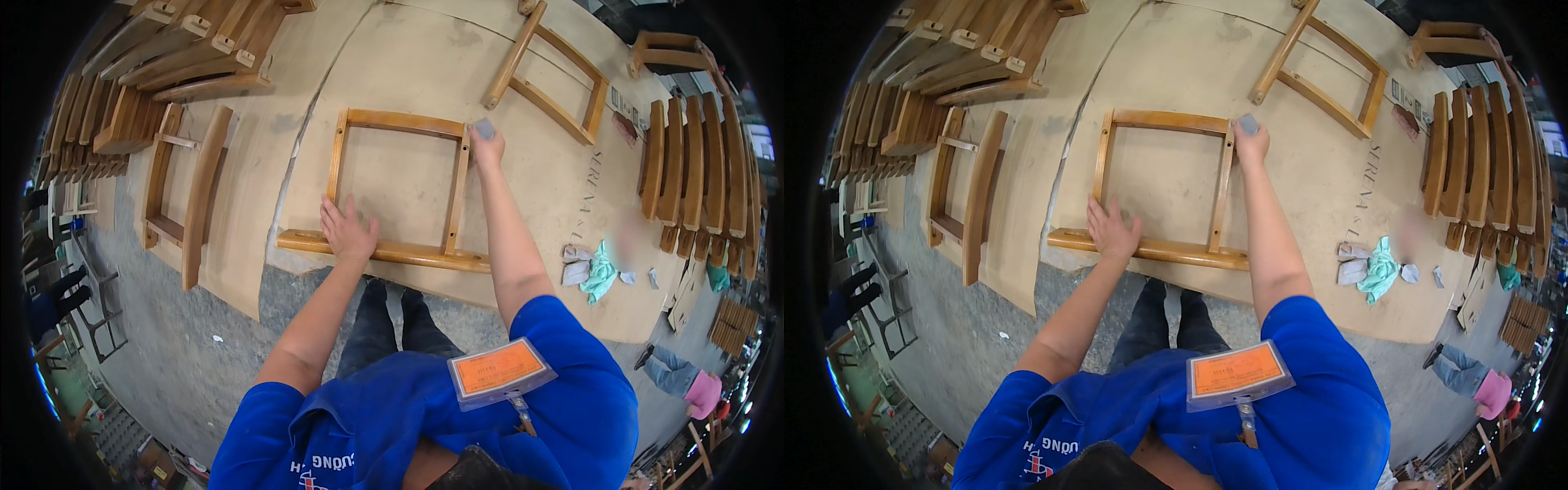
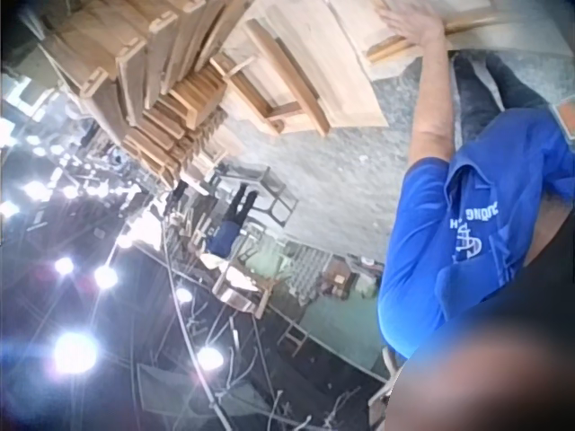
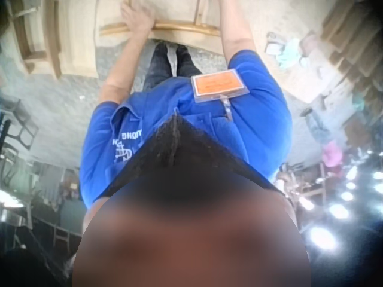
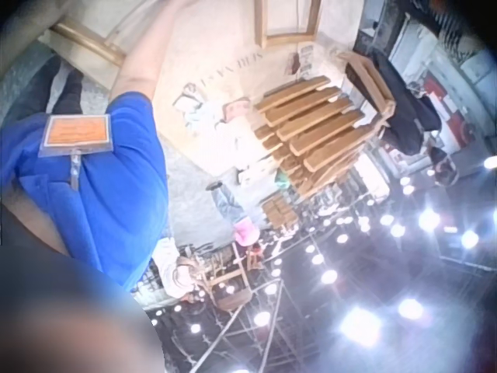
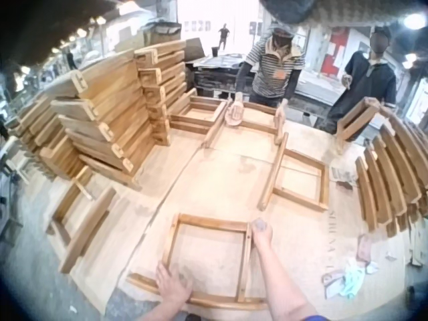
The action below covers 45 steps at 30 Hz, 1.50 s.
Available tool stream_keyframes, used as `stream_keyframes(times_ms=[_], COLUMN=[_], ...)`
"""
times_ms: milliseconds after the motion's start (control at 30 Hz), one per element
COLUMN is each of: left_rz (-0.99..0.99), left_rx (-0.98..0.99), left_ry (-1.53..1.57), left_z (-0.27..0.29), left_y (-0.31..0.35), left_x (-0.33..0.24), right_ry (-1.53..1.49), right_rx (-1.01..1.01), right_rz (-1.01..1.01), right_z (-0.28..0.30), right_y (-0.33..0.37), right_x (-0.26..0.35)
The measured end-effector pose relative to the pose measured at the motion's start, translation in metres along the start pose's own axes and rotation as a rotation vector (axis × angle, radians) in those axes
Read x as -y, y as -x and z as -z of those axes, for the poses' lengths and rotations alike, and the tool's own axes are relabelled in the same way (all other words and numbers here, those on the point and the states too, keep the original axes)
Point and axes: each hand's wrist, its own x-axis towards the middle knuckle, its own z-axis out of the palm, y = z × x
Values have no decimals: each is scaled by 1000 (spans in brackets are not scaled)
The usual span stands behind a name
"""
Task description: The person sands wooden chair frames with a sanding block, rotating each frame to reach all sides and edges. They handle multiple frames one at a time, placing finished pieces aside and picking up new ones from a nearby stack.
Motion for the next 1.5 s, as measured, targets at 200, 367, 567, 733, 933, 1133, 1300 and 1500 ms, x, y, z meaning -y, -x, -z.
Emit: stream_keyframes(times_ms=[200, 367, 567, 733, 933, 1133, 1300, 1500], left_rz=[-10, -9, -22, -19, 4, -11, 9, 21], left_rx=[-31, -25, -26, -31, -15, -112, -89, -53], left_ry=[7, -3, -30, -18, -40, -29, -35, -50], left_z=[-1, 1, 2, 3, 0, -6, -5, -9], left_y=[-1, 0, 1, 0, -1, 0, -2, -1], left_x=[-1, -1, -2, -2, -1, 0, -1, 1], right_ry=[31, -23, 127, 208, 374, 370, 503, 423], right_rx=[25, 67, 146, 337, 518, 607, 775, 669], right_rz=[5, -3, 85, 259, 53, 107, 192, 163], right_z=[0, 1, 2, 77, 90, 96, 115, 111], right_y=[0, 0, -7, 123, 125, 148, 173, 158], right_x=[3, 3, -3, -45, -15, -6, -13, -9])
